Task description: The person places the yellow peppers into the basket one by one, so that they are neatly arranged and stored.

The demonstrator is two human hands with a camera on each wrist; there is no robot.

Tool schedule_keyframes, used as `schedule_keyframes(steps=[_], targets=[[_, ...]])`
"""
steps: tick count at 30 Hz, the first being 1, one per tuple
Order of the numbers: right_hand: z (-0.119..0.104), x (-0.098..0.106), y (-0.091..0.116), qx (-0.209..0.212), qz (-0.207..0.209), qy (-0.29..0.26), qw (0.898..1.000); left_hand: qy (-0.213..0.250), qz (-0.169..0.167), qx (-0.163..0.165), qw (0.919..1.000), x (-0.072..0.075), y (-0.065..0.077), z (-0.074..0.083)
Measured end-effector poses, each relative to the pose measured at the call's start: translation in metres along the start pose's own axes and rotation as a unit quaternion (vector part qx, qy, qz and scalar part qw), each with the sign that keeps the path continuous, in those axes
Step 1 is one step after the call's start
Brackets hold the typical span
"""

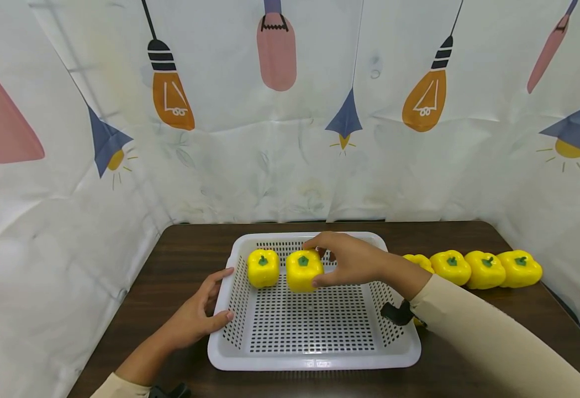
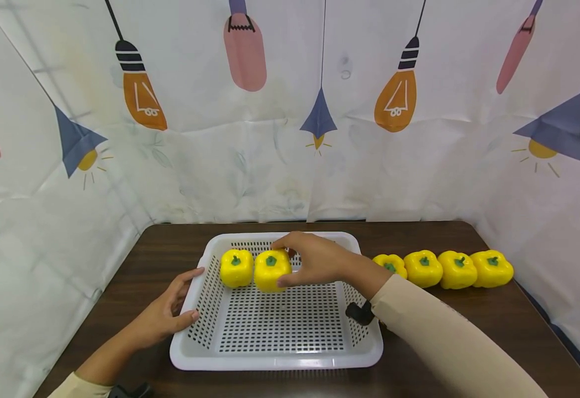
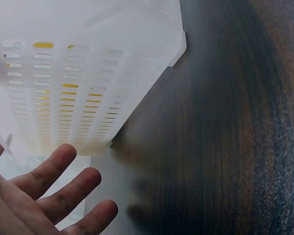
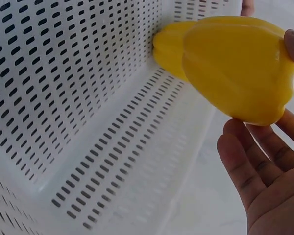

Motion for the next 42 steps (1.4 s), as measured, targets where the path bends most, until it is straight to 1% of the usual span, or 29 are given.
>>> schedule_keyframes(steps=[4,9,21,34,42], targets=[[0.000,-0.005,-0.004,0.003,-0.001,-0.012,1.000,-0.004,-0.001,0.001,1.0000,0.001,0.001,0.002],[-0.003,-0.008,-0.009,0.000,-0.008,-0.016,1.000,-0.004,0.007,0.013,0.9999,0.000,0.000,0.001],[-0.005,-0.025,-0.024,-0.025,-0.034,0.002,0.999,-0.001,0.009,0.016,0.9998,0.000,-0.001,0.000],[-0.009,-0.039,-0.035,-0.016,-0.050,0.010,0.999,-0.011,0.006,0.003,0.9999,0.001,0.001,0.003],[-0.013,-0.047,-0.041,-0.018,-0.060,0.025,0.998,-0.012,0.011,0.014,0.9998,-0.001,0.000,-0.001]])
Point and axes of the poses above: each hand's wrist, its own y-axis away from the middle knuckle, its own x-axis out of the back of the hand, z = x × y, the point moved 1 cm from there along -y, towards the middle knuckle, and after that the axes turned 7 degrees about -z, right-handed, at the moved point
